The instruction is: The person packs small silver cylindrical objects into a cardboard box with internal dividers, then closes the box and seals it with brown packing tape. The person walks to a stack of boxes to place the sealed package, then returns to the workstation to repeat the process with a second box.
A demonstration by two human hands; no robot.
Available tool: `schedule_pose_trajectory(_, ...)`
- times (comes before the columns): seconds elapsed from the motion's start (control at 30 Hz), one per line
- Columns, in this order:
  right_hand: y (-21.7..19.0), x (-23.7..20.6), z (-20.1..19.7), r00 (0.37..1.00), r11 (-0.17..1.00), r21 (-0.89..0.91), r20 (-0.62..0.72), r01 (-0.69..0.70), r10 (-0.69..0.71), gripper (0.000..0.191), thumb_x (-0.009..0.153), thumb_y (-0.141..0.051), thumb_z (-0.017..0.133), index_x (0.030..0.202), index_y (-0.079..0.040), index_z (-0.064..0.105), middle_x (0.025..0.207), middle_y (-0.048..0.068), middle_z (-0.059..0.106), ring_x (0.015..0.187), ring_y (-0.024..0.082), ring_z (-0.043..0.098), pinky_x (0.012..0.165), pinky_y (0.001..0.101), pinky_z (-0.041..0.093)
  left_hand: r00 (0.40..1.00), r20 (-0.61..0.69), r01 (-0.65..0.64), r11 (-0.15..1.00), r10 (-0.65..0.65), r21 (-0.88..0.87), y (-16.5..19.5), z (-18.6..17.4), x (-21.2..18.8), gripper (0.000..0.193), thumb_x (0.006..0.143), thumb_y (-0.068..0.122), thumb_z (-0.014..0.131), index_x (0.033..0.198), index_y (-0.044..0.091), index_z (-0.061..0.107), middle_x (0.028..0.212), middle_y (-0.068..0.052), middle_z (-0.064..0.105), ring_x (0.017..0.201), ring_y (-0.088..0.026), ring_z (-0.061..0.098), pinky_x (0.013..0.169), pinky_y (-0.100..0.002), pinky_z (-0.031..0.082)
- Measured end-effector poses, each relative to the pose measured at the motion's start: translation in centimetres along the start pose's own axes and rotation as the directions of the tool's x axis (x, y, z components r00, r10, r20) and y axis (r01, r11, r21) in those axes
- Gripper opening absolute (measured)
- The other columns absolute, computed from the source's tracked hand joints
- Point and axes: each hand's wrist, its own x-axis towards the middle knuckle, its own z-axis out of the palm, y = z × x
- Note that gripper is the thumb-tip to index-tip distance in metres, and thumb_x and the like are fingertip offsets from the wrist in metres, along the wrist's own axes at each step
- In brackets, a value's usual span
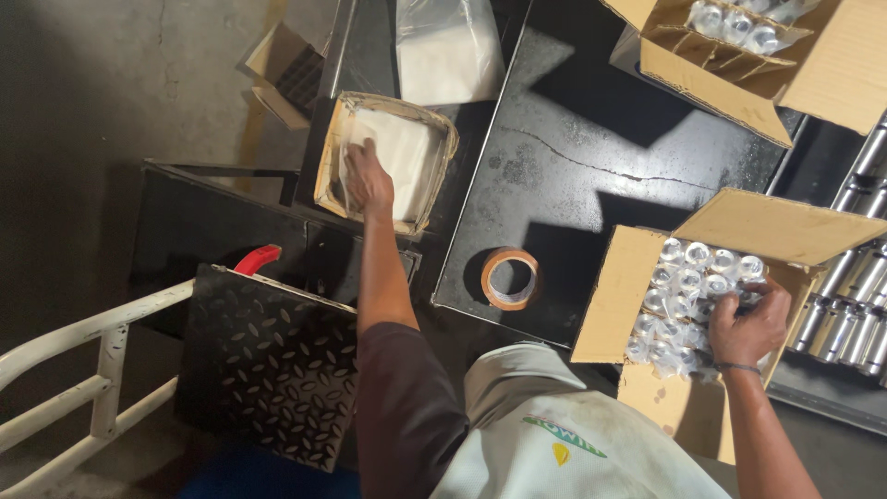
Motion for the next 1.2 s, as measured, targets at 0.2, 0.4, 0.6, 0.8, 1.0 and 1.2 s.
schedule_pose_trajectory(0.2, -0.1, 0.1, 0.1, 0.999, 0.999, 0.009, 0.013, -0.032, 0.032, 0.023, 0.093, -0.013, 0.062, 0.110, 0.000, 0.055, 0.107, 0.017, 0.057, 0.094, 0.035, 0.059, 0.090, 0.0482, 0.048, 1.000, 0.030, 0.000, 0.988, -0.005, 0.157, 0.5, 0.0, 0.9, 0.024, 0.090, 0.005, 0.073, 0.112, 0.008, 0.063, 0.120, -0.013, 0.054, 0.111, -0.031, 0.058, 0.089, -0.043, 0.051)
schedule_pose_trajectory(0.4, -0.1, 0.2, 0.2, 1.000, 1.000, 0.008, -0.017, 0.008, -0.008, 0.021, 0.095, -0.014, 0.063, 0.109, 0.000, 0.056, 0.109, 0.016, 0.059, 0.100, 0.035, 0.061, 0.089, 0.0458, 0.049, 0.984, 0.177, 0.037, 0.990, -0.013, -0.135, 1.3, -1.0, 2.0, 0.044, 0.087, 0.019, 0.080, 0.123, 0.007, 0.058, 0.118, -0.019, 0.062, 0.108, -0.037, 0.063, 0.084, -0.049, 0.052)
schedule_pose_trajectory(0.6, -0.2, 0.3, 0.3, 1.000, 1.000, 0.008, -0.020, 0.016, -0.016, 0.021, 0.094, -0.014, 0.062, 0.110, 0.000, 0.057, 0.106, 0.015, 0.057, 0.103, 0.035, 0.061, 0.091, 0.0457, 0.049, 0.969, 0.249, 0.038, 0.989, -0.002, -0.143, 1.6, -0.4, 2.2, 0.031, 0.089, 0.013, 0.073, 0.118, 0.011, 0.061, 0.108, -0.017, 0.070, 0.102, -0.039, 0.067, 0.085, -0.051, 0.054)
schedule_pose_trajectory(0.8, -0.2, 0.3, 0.2, 1.000, 1.000, 0.002, -0.014, 0.023, -0.023, 0.020, 0.095, -0.013, 0.062, 0.108, 0.000, 0.056, 0.105, 0.015, 0.056, 0.103, 0.035, 0.060, 0.091, 0.0453, 0.048, 0.976, 0.210, 0.069, 0.995, -0.051, -0.078, 1.9, 0.1, 3.1, 0.026, 0.095, 0.006, 0.064, 0.120, 0.008, 0.058, 0.101, -0.020, 0.071, 0.098, -0.040, 0.069, 0.084, -0.052, 0.055)
schedule_pose_trajectory(1.0, -0.6, 0.5, 0.1, 1.000, 1.000, 0.002, -0.009, -0.002, 0.002, 0.018, 0.094, -0.013, 0.062, 0.107, -0.001, 0.056, 0.108, 0.015, 0.059, 0.102, 0.034, 0.061, 0.090, 0.0446, 0.048, 0.992, 0.044, -0.117, 0.992, 0.115, 0.054, 1.5, 0.2, 2.9, 0.029, 0.095, 0.003, 0.060, 0.123, 0.008, 0.059, 0.117, -0.017, 0.060, 0.105, -0.033, 0.062, 0.087, -0.047, 0.051)
schedule_pose_trajectory(1.2, -0.8, 0.5, 0.2, 0.998, 0.998, 0.002, 0.001, -0.056, 0.056, 0.020, 0.094, -0.014, 0.062, 0.108, -0.001, 0.056, 0.107, 0.015, 0.058, 0.098, 0.034, 0.060, 0.087, 0.0448, 0.048, 0.968, 0.165, -0.224, 0.948, 0.190, 0.225, 1.5, -0.2, 3.0, 0.014, 0.093, 0.011, 0.064, 0.102, 0.008, 0.075, 0.124, -0.014, 0.052, 0.116, -0.030, 0.052, 0.090, -0.044, 0.048)
